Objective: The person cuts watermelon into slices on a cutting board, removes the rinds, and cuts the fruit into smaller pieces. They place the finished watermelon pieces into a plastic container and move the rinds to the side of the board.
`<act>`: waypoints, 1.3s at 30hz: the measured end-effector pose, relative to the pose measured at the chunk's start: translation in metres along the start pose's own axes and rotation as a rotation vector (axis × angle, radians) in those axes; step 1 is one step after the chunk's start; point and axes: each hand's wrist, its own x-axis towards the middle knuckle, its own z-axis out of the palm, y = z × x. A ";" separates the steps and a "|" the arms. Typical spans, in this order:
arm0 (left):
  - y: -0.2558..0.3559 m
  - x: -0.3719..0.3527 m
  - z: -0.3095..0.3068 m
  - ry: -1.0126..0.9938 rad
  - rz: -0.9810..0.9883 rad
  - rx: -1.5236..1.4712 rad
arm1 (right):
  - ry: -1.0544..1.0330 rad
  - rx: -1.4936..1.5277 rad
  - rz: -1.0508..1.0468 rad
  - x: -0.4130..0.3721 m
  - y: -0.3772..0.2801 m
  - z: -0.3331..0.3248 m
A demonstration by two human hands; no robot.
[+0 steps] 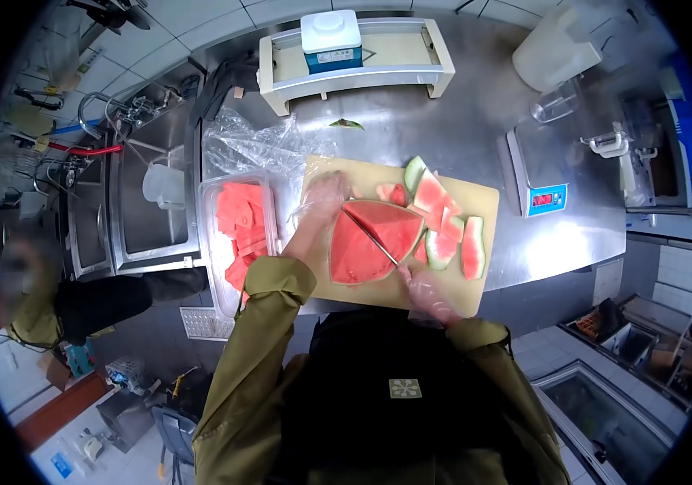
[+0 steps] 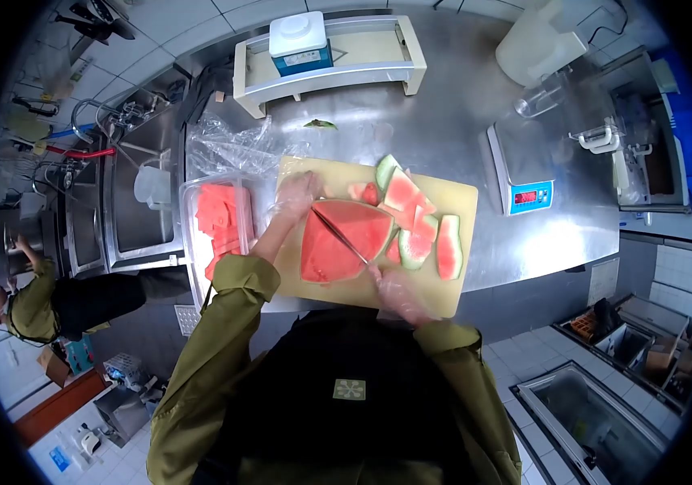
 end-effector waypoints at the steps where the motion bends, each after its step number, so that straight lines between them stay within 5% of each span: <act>1: 0.000 -0.002 -0.001 -0.010 -0.055 -0.031 | -0.039 -0.029 0.023 0.002 0.003 0.005; 4: 0.010 -0.038 -0.005 0.331 -0.096 -0.300 | 0.272 0.145 -0.121 -0.021 -0.033 -0.024; 6: 0.029 -0.074 -0.015 0.189 -0.302 -0.461 | 0.566 -0.084 -0.300 -0.035 -0.054 -0.045; 8: 0.035 -0.085 -0.015 -0.016 -0.461 -0.828 | 0.531 -0.208 -0.316 -0.036 -0.057 -0.046; 10: 0.034 -0.085 -0.010 -0.304 -0.534 -1.399 | 0.218 -0.084 -0.155 -0.028 -0.043 -0.036; 16: 0.056 -0.107 -0.022 -0.220 -0.519 -1.401 | -0.036 0.099 0.125 0.005 -0.010 0.003; 25: 0.067 -0.155 -0.034 -0.137 -0.398 -1.516 | -0.069 0.028 0.078 -0.011 -0.026 -0.015; 28: 0.061 -0.157 -0.029 -0.126 -0.371 -1.568 | 0.199 0.296 -0.026 -0.025 0.009 0.014; 29: 0.057 -0.159 -0.025 -0.120 -0.362 -1.585 | 0.272 0.137 -0.032 -0.034 0.001 0.004; 32: 0.017 -0.144 0.020 -0.169 -0.338 -1.598 | 0.341 0.278 -0.114 -0.035 -0.005 0.004; 35: 0.052 -0.164 -0.018 -0.206 -0.590 -1.574 | 0.236 0.198 -0.109 -0.011 0.016 0.046; 38: 0.028 -0.168 0.004 -0.196 -0.527 -1.767 | 0.228 0.600 -0.058 -0.011 0.006 0.067; 39: 0.024 -0.170 0.005 -0.149 -0.537 -1.818 | 0.290 0.522 -0.052 -0.019 -0.011 0.056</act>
